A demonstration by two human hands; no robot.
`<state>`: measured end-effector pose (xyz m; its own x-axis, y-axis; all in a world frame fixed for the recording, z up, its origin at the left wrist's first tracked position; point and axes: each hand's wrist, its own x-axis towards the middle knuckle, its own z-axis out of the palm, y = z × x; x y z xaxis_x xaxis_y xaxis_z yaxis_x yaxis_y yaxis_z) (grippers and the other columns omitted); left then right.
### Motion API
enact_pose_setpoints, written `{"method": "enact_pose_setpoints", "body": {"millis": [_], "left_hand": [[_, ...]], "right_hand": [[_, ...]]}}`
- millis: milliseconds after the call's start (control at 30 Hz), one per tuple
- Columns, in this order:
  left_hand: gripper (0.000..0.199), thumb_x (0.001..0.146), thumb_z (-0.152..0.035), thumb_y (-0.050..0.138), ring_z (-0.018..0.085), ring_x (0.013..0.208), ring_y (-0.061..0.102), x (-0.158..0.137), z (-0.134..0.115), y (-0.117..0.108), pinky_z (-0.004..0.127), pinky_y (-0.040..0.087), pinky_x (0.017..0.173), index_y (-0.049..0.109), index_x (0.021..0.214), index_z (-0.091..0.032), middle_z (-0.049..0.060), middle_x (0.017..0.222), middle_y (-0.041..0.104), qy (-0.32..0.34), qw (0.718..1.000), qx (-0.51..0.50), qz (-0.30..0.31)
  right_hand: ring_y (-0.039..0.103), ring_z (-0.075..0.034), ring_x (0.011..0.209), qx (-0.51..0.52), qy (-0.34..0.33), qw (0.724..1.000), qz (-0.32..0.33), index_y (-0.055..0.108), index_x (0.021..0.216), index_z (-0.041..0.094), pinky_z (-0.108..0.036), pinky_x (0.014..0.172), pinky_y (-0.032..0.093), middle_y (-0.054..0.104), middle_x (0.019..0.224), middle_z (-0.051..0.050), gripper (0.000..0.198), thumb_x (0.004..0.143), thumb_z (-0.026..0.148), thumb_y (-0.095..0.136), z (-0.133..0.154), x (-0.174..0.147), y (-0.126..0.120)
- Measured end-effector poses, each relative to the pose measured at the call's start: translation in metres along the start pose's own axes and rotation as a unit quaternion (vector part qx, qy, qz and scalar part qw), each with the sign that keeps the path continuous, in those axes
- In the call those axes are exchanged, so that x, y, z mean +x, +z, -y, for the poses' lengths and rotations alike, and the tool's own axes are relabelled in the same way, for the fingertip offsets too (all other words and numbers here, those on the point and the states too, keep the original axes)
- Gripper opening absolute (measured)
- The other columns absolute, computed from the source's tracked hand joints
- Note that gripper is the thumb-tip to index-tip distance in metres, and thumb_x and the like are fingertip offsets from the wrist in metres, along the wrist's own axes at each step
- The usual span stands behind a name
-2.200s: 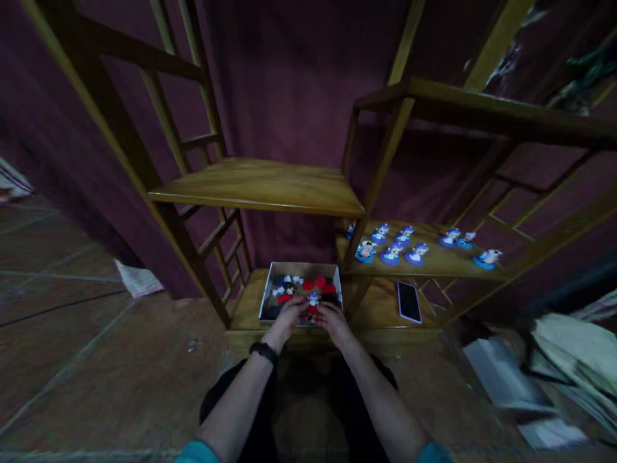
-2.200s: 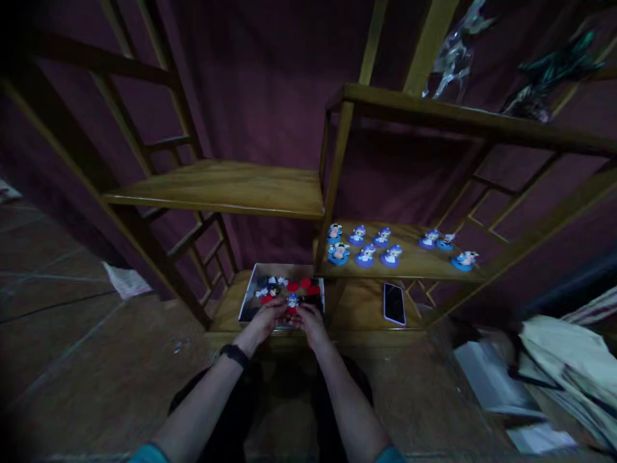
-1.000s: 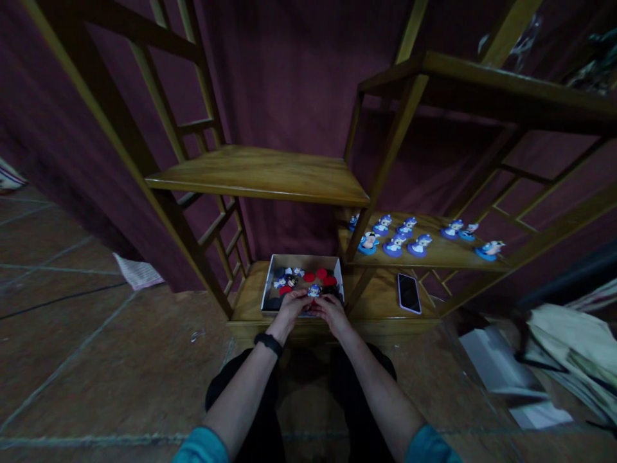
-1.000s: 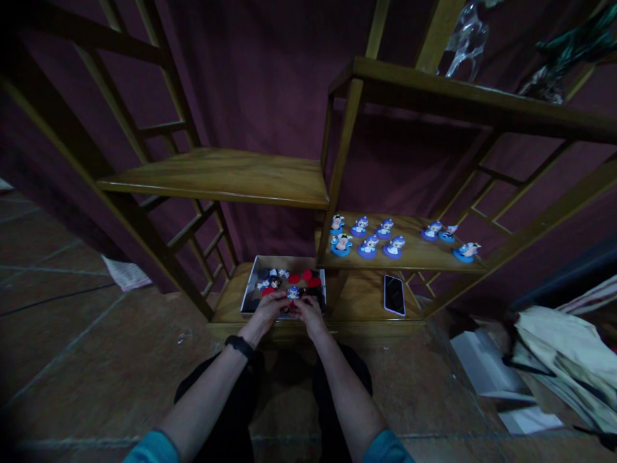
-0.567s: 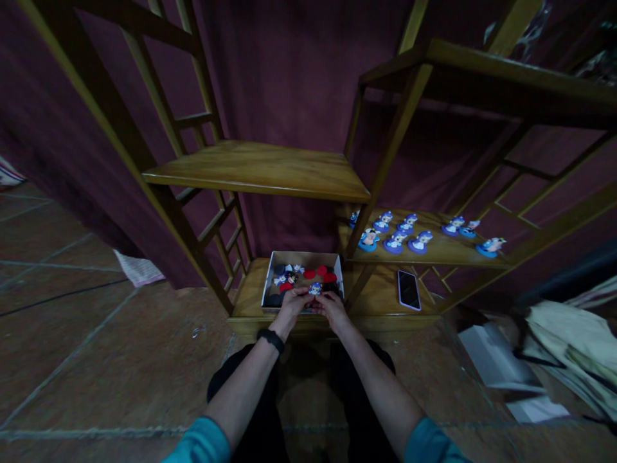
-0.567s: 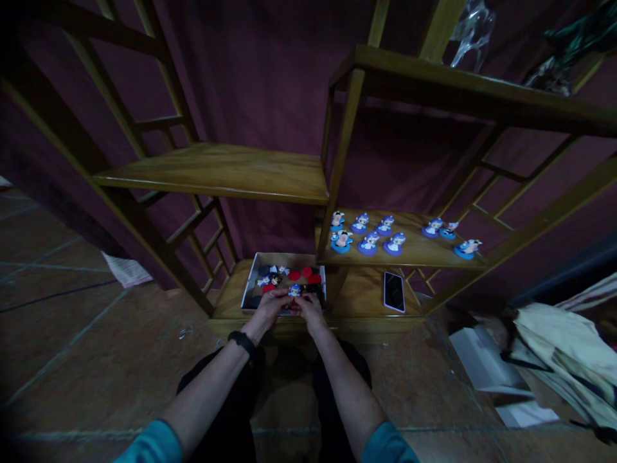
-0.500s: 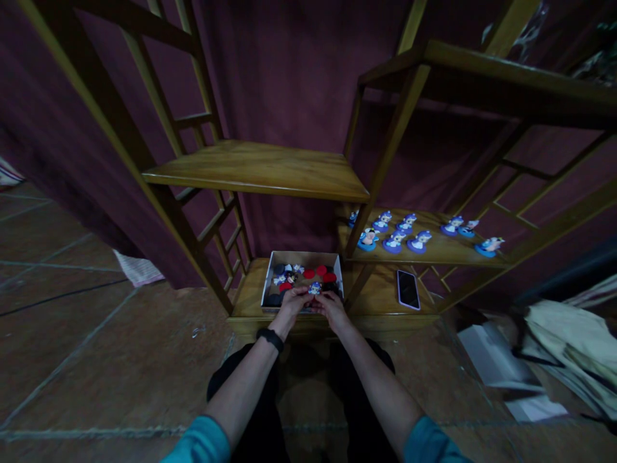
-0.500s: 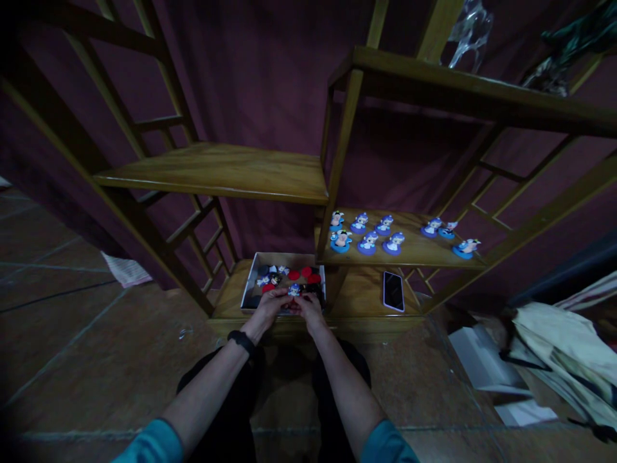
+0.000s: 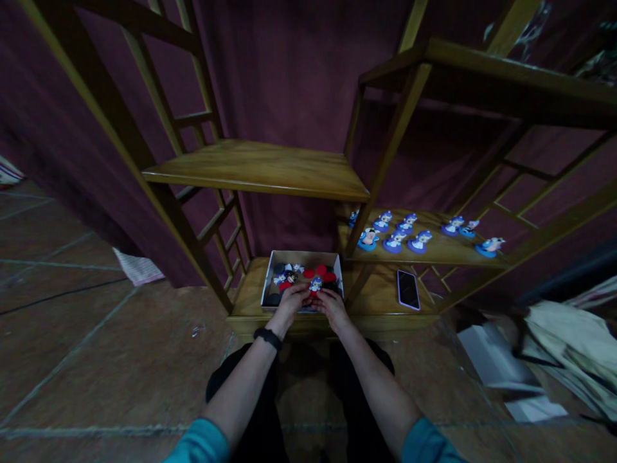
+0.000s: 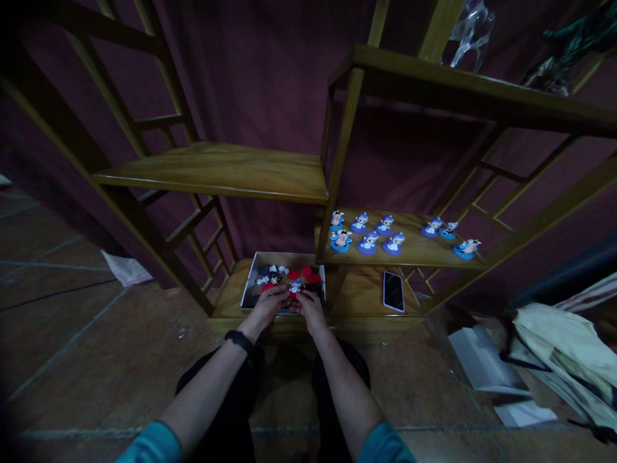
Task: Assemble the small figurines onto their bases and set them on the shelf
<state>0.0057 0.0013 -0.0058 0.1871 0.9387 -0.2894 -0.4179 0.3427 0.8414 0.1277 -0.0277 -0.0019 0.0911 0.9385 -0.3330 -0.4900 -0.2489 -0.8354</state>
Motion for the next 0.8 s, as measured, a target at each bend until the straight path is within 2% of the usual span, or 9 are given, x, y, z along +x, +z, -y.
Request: {"method": "enact_pose_setpoints", "body": {"millis": [267,533,800], "left_hand": [[0.022,0.062,-0.012,0.072,0.010,0.055,0.058,0.000,-0.004,0.005,0.024,0.047,0.060,0.066,0.082,-0.011,0.003,0.066,0.064,-0.018,0.999,-0.002,-0.034],[0.030,0.057,-0.007,0.069,0.017,0.070,0.061,-0.004,-0.010,0.011,0.025,0.046,0.066,0.067,0.087,-0.013,0.003,0.070,0.067,0.034,0.993,0.085,0.072],[0.029,0.057,-0.003,0.062,0.019,0.077,0.060,-0.006,-0.011,0.008,0.023,0.045,0.066,0.067,0.081,-0.018,0.005,0.074,0.067,0.109,0.971,0.212,0.025]], "right_hand": [[0.061,-0.013,0.058,-0.021,-0.032,0.999,0.038,0.063,0.090,0.018,-0.025,0.055,0.049,0.067,0.071,-0.001,0.037,0.057,0.031,0.074,0.000,0.002,0.000],[0.060,-0.013,0.062,-0.058,-0.050,0.997,0.021,0.061,0.090,0.022,-0.024,0.057,0.048,0.065,0.074,0.002,0.039,0.053,0.029,0.073,0.000,0.005,-0.002],[0.061,-0.014,0.066,-0.077,-0.071,0.994,0.026,0.060,0.089,0.023,-0.026,0.062,0.050,0.064,0.076,0.004,0.035,0.055,0.025,0.068,0.000,0.003,0.001]]}}
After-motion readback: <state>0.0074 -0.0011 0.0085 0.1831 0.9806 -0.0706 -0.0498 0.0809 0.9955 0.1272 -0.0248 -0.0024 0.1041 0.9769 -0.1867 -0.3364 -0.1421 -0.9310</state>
